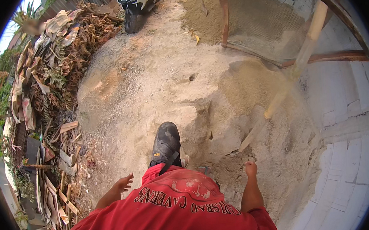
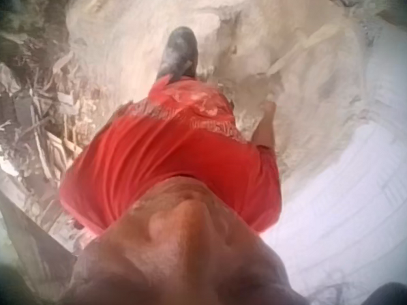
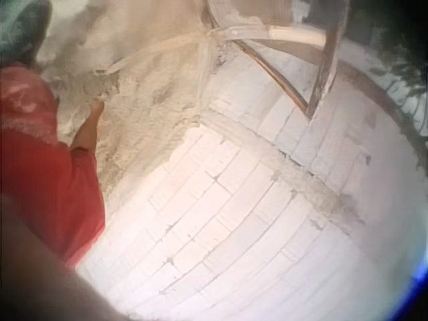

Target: The person washes their hands and arms in buckets of water, holds a bamboo sieve frame to filter sand over a pile, and then uses a shovel to move sand through the mesh screen.

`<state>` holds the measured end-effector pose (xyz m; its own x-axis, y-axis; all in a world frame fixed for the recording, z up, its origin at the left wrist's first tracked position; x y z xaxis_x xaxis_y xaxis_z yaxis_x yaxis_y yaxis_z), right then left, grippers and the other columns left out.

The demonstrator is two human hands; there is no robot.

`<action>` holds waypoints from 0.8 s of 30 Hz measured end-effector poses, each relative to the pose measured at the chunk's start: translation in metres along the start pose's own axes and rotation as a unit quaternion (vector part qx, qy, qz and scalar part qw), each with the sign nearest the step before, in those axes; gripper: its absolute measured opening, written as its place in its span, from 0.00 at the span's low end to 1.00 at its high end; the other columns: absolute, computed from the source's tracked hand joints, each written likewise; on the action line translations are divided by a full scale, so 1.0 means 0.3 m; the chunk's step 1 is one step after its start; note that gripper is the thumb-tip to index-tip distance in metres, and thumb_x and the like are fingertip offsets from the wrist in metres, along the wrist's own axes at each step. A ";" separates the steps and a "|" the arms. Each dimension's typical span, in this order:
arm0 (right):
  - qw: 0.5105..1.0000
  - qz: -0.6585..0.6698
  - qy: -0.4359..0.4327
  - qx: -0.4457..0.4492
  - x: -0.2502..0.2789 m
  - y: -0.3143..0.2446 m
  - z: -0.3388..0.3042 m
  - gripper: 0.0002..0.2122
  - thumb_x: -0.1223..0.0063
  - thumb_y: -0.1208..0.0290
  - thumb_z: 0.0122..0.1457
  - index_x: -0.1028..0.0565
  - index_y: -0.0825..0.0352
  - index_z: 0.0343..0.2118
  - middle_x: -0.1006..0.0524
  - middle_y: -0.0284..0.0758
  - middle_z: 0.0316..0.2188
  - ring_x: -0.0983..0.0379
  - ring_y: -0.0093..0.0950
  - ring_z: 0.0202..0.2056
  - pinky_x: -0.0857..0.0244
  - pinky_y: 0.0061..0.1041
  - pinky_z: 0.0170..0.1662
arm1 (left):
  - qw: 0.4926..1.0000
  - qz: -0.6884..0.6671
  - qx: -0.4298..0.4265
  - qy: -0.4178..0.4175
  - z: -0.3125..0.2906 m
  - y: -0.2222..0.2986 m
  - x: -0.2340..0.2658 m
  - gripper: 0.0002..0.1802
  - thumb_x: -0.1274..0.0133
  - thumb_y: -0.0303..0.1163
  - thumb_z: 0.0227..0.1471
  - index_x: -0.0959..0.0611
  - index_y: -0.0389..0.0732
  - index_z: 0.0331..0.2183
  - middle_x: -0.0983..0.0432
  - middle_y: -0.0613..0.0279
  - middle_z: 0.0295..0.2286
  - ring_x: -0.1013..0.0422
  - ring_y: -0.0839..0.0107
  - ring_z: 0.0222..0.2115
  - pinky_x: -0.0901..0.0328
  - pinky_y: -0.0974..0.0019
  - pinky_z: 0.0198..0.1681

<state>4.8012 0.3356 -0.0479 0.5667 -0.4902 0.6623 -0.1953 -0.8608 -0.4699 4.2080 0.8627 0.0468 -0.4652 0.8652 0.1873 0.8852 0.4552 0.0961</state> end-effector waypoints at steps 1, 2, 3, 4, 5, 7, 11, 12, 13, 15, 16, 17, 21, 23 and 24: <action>0.996 0.076 0.041 0.031 0.056 -0.180 0.064 0.17 0.48 0.60 0.61 0.23 0.70 0.43 0.21 0.41 0.39 0.24 0.35 0.39 0.31 0.31 0.42 | 0.999 0.001 -0.044 -0.003 0.022 0.130 -0.088 0.52 0.66 0.79 0.48 0.39 0.55 0.64 0.48 0.53 0.64 0.48 0.45 0.62 0.54 0.39 0.62; 0.987 0.137 0.059 0.062 0.093 -0.353 0.100 0.17 0.48 0.60 0.62 0.24 0.69 0.44 0.21 0.39 0.38 0.24 0.32 0.38 0.31 0.29 0.40 | 0.997 0.005 -0.075 0.006 0.007 0.327 -0.189 0.54 0.64 0.79 0.47 0.40 0.51 0.64 0.46 0.50 0.63 0.48 0.46 0.62 0.53 0.40 0.62; 0.978 0.178 0.057 0.094 0.103 -0.518 0.113 0.17 0.48 0.59 0.62 0.25 0.69 0.45 0.22 0.37 0.37 0.24 0.28 0.37 0.31 0.26 0.37 | 0.996 0.017 -0.088 0.020 -0.020 0.484 -0.252 0.56 0.63 0.79 0.47 0.41 0.46 0.64 0.45 0.47 0.63 0.48 0.47 0.63 0.53 0.40 0.62; 0.971 0.200 0.040 0.124 0.081 -0.666 0.099 0.17 0.48 0.59 0.63 0.26 0.69 0.46 0.22 0.35 0.35 0.24 0.25 0.35 0.30 0.23 0.35 | 0.993 0.039 -0.102 0.034 -0.066 0.611 -0.298 0.59 0.61 0.78 0.46 0.42 0.41 0.64 0.44 0.45 0.62 0.48 0.49 0.63 0.53 0.41 0.63; 0.969 0.196 0.009 0.152 0.041 -0.781 0.066 0.17 0.48 0.59 0.63 0.26 0.69 0.45 0.22 0.35 0.36 0.24 0.25 0.36 0.30 0.23 0.35 | 0.942 0.197 -0.235 0.137 -0.042 0.644 -0.297 0.50 0.55 0.75 0.45 0.27 0.47 0.58 0.43 0.45 0.62 0.44 0.47 0.61 0.49 0.43 0.61; 0.961 0.193 -0.036 0.194 -0.004 -0.930 0.008 0.16 0.47 0.59 0.63 0.25 0.69 0.44 0.22 0.34 0.37 0.24 0.24 0.36 0.30 0.21 0.35 | 0.789 0.470 -0.380 0.112 -0.193 0.759 -0.326 0.39 0.51 0.73 0.44 0.18 0.58 0.50 0.39 0.56 0.61 0.37 0.49 0.58 0.47 0.46 0.61; 0.959 -0.014 -0.100 0.264 -0.349 -0.982 -0.139 0.16 0.41 0.62 0.58 0.25 0.70 0.42 0.22 0.33 0.36 0.24 0.25 0.34 0.30 0.24 0.35 | 0.820 0.466 -0.331 0.041 -0.178 0.641 -0.207 0.30 0.49 0.68 0.46 0.13 0.59 0.42 0.29 0.60 0.55 0.31 0.57 0.53 0.40 0.52 0.56; 0.954 -0.073 -0.138 0.257 -0.463 -0.998 -0.195 0.16 0.40 0.64 0.57 0.25 0.70 0.42 0.22 0.35 0.36 0.24 0.26 0.33 0.31 0.25 0.35 | 0.869 0.375 -0.323 -0.002 -0.124 0.576 -0.152 0.29 0.47 0.66 0.46 0.13 0.57 0.40 0.26 0.59 0.50 0.29 0.59 0.50 0.38 0.54 0.53; 0.943 -0.131 -0.173 0.252 -0.586 -1.030 -0.258 0.16 0.39 0.65 0.55 0.25 0.70 0.42 0.21 0.36 0.37 0.24 0.28 0.32 0.31 0.26 0.35 | 0.906 0.279 -0.314 -0.040 -0.027 0.504 -0.079 0.28 0.45 0.64 0.45 0.12 0.55 0.38 0.22 0.58 0.45 0.27 0.61 0.46 0.36 0.57 0.49; 0.914 -0.150 -0.220 0.308 -0.823 -1.130 -0.414 0.22 0.38 0.67 0.53 0.28 0.69 0.51 0.20 0.39 0.36 0.24 0.29 0.32 0.31 0.27 0.38 | 0.928 0.085 -0.363 -0.008 0.190 0.365 0.083 0.20 0.35 0.53 0.42 0.12 0.48 0.31 0.19 0.56 0.27 0.24 0.65 0.34 0.32 0.62 0.39; 0.900 -0.118 -0.265 0.326 -0.946 -1.111 -0.431 0.29 0.38 0.66 0.53 0.35 0.66 0.58 0.20 0.41 0.38 0.24 0.29 0.34 0.31 0.27 0.40 | 0.943 0.047 -0.330 0.006 0.232 0.339 0.205 0.18 0.34 0.50 0.41 0.12 0.47 0.30 0.19 0.56 0.28 0.24 0.65 0.34 0.32 0.62 0.39; 0.881 -0.090 -0.320 0.337 -1.044 -1.158 -0.473 0.36 0.38 0.66 0.54 0.42 0.62 0.65 0.20 0.44 0.39 0.24 0.29 0.36 0.32 0.27 0.41 | 0.958 0.002 -0.285 0.018 0.267 0.302 0.337 0.17 0.33 0.47 0.40 0.13 0.47 0.30 0.19 0.55 0.28 0.24 0.65 0.34 0.32 0.61 0.40; 0.864 -0.327 -0.331 0.191 -1.191 -1.498 -0.535 0.45 0.42 0.64 0.56 0.62 0.64 0.69 0.24 0.45 0.46 0.25 0.31 0.40 0.32 0.30 0.44 | 0.928 -0.190 -0.274 0.168 0.387 0.069 0.744 0.17 0.32 0.38 0.40 0.14 0.43 0.35 0.19 0.55 0.37 0.25 0.64 0.40 0.33 0.62 0.46; 0.904 -0.298 -0.300 0.059 -1.056 -1.566 -0.309 0.41 0.46 0.61 0.58 0.58 0.65 0.68 0.28 0.44 0.52 0.26 0.35 0.43 0.32 0.38 0.46 | 0.893 -0.296 -0.286 0.179 0.352 -0.027 0.841 0.19 0.34 0.37 0.43 0.15 0.41 0.39 0.20 0.55 0.41 0.26 0.63 0.44 0.33 0.63 0.48; 0.928 -0.261 -0.264 -0.015 -0.966 -1.586 -0.217 0.39 0.49 0.59 0.59 0.56 0.66 0.67 0.31 0.44 0.55 0.26 0.38 0.44 0.32 0.41 0.48 | 0.886 -0.332 -0.259 0.194 0.327 -0.109 0.845 0.19 0.35 0.37 0.45 0.16 0.41 0.40 0.21 0.55 0.43 0.26 0.62 0.45 0.33 0.63 0.49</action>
<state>4.6778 0.8783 0.0216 0.9026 0.1229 0.4125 0.1980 -0.9696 -0.1442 4.0610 1.0877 -0.0047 -0.9368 0.2597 0.2345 0.3463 0.5919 0.7279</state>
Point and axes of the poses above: each hand's wrist, its own z-axis towards the middle knuckle, its own x-axis out of the back of the hand, y = z × x, the point moved 4 cm from there along z, towards the middle knuckle
